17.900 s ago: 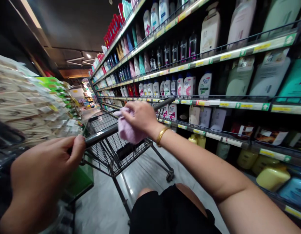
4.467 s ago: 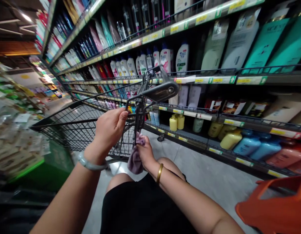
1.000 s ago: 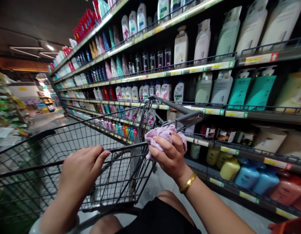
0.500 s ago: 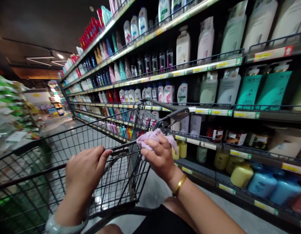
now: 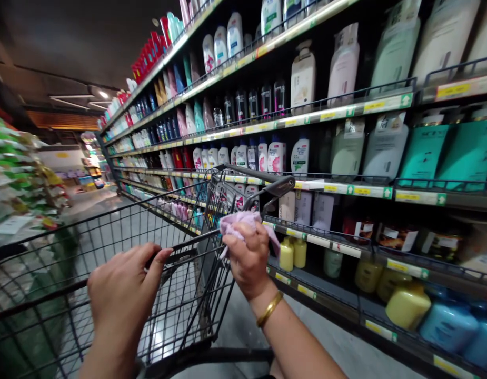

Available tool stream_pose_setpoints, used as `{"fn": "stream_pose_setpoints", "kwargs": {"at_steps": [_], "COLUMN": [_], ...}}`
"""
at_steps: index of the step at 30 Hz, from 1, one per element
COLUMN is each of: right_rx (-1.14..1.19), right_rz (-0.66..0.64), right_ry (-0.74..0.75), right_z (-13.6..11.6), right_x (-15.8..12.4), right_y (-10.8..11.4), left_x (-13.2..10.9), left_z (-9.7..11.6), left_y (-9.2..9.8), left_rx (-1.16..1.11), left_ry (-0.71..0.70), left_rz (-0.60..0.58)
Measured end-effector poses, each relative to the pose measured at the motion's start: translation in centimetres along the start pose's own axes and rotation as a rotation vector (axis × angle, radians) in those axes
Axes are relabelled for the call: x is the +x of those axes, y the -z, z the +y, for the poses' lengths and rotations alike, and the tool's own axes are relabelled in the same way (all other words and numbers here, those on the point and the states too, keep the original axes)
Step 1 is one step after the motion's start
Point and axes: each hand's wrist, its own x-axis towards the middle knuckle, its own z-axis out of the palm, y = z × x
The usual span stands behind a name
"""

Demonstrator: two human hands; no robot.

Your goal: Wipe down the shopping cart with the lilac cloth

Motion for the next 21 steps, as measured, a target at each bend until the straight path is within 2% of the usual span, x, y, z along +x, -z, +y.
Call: {"fn": "stream_pose_setpoints", "kwargs": {"at_steps": [3, 5, 8, 10, 13, 17, 19, 21], "right_rx": [0.088, 0.117, 0.081, 0.06, 0.103, 0.237, 0.21, 0.139], "right_rz": [-0.081, -0.09, 0.017, 0.077, 0.055, -0.116, -0.097, -0.021], "right_ry": [0.009, -0.014, -0.085, -0.136, -0.141, 0.009, 0.003, -0.083], "right_z": [-0.5, -0.1, 0.8, 0.6, -1.2, -2.7, -2.0, -1.1], "right_x": [-1.9, -1.1, 1.4, 2.2, 0.5, -2.3, -2.0, -1.2], "right_y": [-0.3, -0.6, -1.8, -3.0, -4.6, -5.1, -5.0, -5.0], "left_x": [0.4, 0.7, 0.9, 1.0, 1.1, 1.3, 1.4, 1.4], "left_z": [0.1, 0.2, 0.3, 0.4, 0.6, 0.9, 1.1, 1.5], "left_y": [-0.7, -1.1, -1.6, -1.9, -2.3, -2.7, -2.6, -2.6], "left_rx": [0.039, 0.058, 0.065, 0.061, 0.045, 0.037, 0.039, 0.04], "left_ry": [-0.001, -0.004, 0.003, 0.003, 0.004, 0.036, 0.06, 0.077], "left_rz": [0.032, 0.046, 0.073, 0.095, 0.113, 0.11, 0.09, 0.058]}}
